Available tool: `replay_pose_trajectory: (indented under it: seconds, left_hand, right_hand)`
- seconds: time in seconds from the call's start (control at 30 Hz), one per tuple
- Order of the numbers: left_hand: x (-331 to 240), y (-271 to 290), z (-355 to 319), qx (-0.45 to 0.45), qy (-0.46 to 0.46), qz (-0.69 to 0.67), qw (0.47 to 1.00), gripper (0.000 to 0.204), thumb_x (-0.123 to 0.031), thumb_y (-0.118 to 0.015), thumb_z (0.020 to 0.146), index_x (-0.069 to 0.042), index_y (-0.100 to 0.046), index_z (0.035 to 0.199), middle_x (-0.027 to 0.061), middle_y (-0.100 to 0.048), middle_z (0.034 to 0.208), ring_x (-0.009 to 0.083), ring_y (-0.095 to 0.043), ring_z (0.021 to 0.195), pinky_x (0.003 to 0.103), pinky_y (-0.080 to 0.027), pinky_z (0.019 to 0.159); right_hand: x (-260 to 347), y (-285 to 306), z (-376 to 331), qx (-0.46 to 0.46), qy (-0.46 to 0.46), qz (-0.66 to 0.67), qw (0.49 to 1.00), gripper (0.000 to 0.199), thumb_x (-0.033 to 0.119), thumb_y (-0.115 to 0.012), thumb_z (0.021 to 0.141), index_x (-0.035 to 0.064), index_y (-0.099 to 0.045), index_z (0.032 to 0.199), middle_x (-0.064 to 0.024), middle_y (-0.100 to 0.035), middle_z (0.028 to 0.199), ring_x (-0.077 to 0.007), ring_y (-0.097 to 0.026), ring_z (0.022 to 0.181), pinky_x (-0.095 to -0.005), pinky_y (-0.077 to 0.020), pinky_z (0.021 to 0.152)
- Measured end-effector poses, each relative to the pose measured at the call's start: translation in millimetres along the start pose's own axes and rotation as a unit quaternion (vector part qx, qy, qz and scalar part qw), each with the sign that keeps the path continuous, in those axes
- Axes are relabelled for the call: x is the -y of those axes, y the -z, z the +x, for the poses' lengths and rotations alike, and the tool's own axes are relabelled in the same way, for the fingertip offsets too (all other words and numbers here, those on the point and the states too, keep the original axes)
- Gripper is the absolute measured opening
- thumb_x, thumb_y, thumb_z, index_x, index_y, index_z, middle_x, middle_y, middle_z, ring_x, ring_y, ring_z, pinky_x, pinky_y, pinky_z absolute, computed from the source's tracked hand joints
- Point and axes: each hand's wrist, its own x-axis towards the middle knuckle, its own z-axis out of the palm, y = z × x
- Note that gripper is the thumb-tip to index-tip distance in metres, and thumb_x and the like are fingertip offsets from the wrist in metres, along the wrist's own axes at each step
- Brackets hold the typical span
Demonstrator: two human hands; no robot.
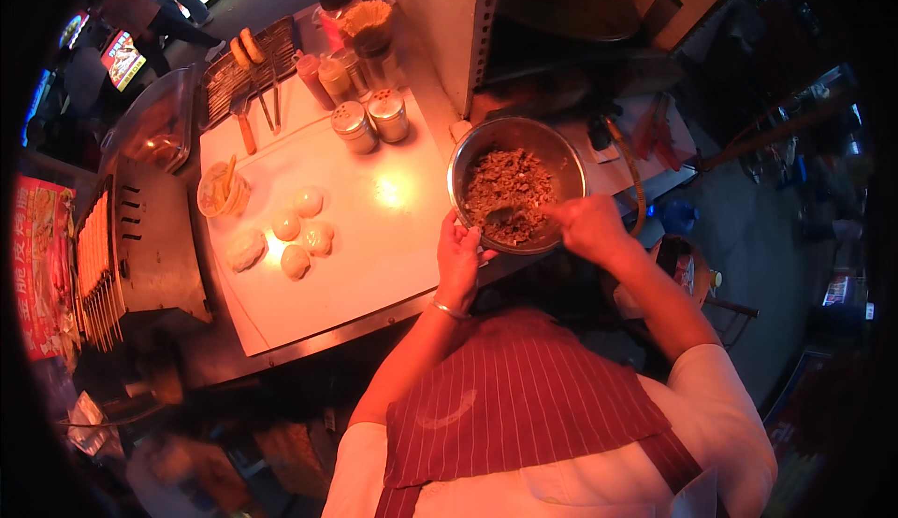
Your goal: The person kneads and rolls dough, portions it into small balls, and flattens them into wrappers. They brush the wrappers with liquid and prepare a meat filling in a bowl, working at a street food stall.
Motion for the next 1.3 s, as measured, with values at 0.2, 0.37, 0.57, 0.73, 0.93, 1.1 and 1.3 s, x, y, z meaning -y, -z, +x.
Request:
replay_pose_trajectory:
  seconds: [0.2, 0.37, 0.57, 0.73, 0.93, 1.1, 1.3]
  left_hand:
    - [-1, 1, 3, 0.013, -0.008, 0.014, 1.000, 0.048, -0.010, -0.050, 0.099, -0.010, -0.033, 0.144, 0.0035, -0.061, 0.100, 0.0141, -0.064, 0.090, 0.030, -0.060, 0.070]
    - [2, 2, 3, 0.001, -0.009, 0.002, 1.000, 0.049, -0.009, -0.051, 0.099, -0.010, -0.032, 0.144, 0.0032, -0.060, 0.097, 0.0149, -0.065, 0.088, 0.029, -0.060, 0.069]
    - [0, 0, 3, -0.007, -0.005, 0.010, 1.000, 0.050, -0.010, -0.052, 0.099, -0.009, -0.033, 0.145, 0.0022, -0.059, 0.095, 0.0148, -0.064, 0.089, 0.030, -0.060, 0.070]
    - [3, 2, 3, 0.000, -0.011, 0.001, 1.000, 0.049, -0.011, -0.053, 0.099, -0.009, -0.033, 0.144, 0.0021, -0.059, 0.097, 0.0141, -0.064, 0.091, 0.031, -0.060, 0.071]
    - [6, 6, 6, -0.001, -0.015, 0.023, 1.000, 0.047, -0.012, -0.052, 0.099, -0.009, -0.035, 0.143, 0.0034, -0.061, 0.101, 0.0151, -0.065, 0.091, 0.031, -0.060, 0.071]
    - [8, 7, 7, 0.000, -0.019, 0.012, 1.000, 0.048, -0.011, -0.052, 0.099, -0.009, -0.034, 0.144, 0.0034, -0.061, 0.100, 0.0152, -0.065, 0.092, 0.031, -0.060, 0.071]
    - [3, 2, 3, -0.003, -0.016, 0.011, 1.000, 0.050, -0.012, -0.053, 0.099, -0.010, -0.034, 0.145, 0.0032, -0.061, 0.100, 0.0146, -0.065, 0.091, 0.030, -0.060, 0.069]
  right_hand:
    - [-7, -40, 21, -0.044, -0.138, 0.047, 0.988, 0.026, 0.013, -0.056, 0.079, 0.0186, -0.076, 0.095, -0.0155, -0.068, 0.076, -0.0357, -0.067, 0.077, -0.0478, -0.0516, 0.071]
    - [-31, -29, 40, -0.129, -0.148, 0.053, 0.979, 0.026, 0.012, -0.055, 0.081, 0.0171, -0.074, 0.098, -0.0162, -0.069, 0.078, -0.0351, -0.067, 0.075, -0.0481, -0.0514, 0.069]
    - [-29, -49, 34, -0.084, -0.100, -0.046, 0.990, 0.023, 0.011, -0.053, 0.084, 0.0143, -0.072, 0.097, -0.0140, -0.069, 0.075, -0.0301, -0.068, 0.070, -0.0451, -0.0508, 0.061]
    - [-36, -3, 20, -0.225, -0.101, 0.023, 0.969, 0.020, 0.013, -0.056, 0.085, 0.0125, -0.074, 0.093, -0.0134, -0.067, 0.073, -0.0345, -0.065, 0.067, -0.0416, -0.0506, 0.058]
    - [-17, -4, -5, -0.049, -0.137, 0.054, 0.988, 0.018, 0.014, -0.058, 0.080, 0.0123, -0.074, 0.087, -0.0167, -0.067, 0.074, -0.0380, -0.065, 0.073, -0.0468, -0.0518, 0.067]
    - [3, -11, -2, 0.032, -0.142, 0.091, 0.985, 0.015, 0.015, -0.058, 0.081, 0.0112, -0.072, 0.083, -0.0178, -0.068, 0.077, -0.0386, -0.066, 0.080, -0.0477, -0.0519, 0.074]
    - [-20, -19, -2, 0.060, -0.200, 0.242, 0.948, 0.016, 0.019, -0.063, 0.083, 0.0090, -0.074, 0.088, -0.0178, -0.068, 0.082, -0.0374, -0.065, 0.086, -0.0451, -0.0513, 0.075]
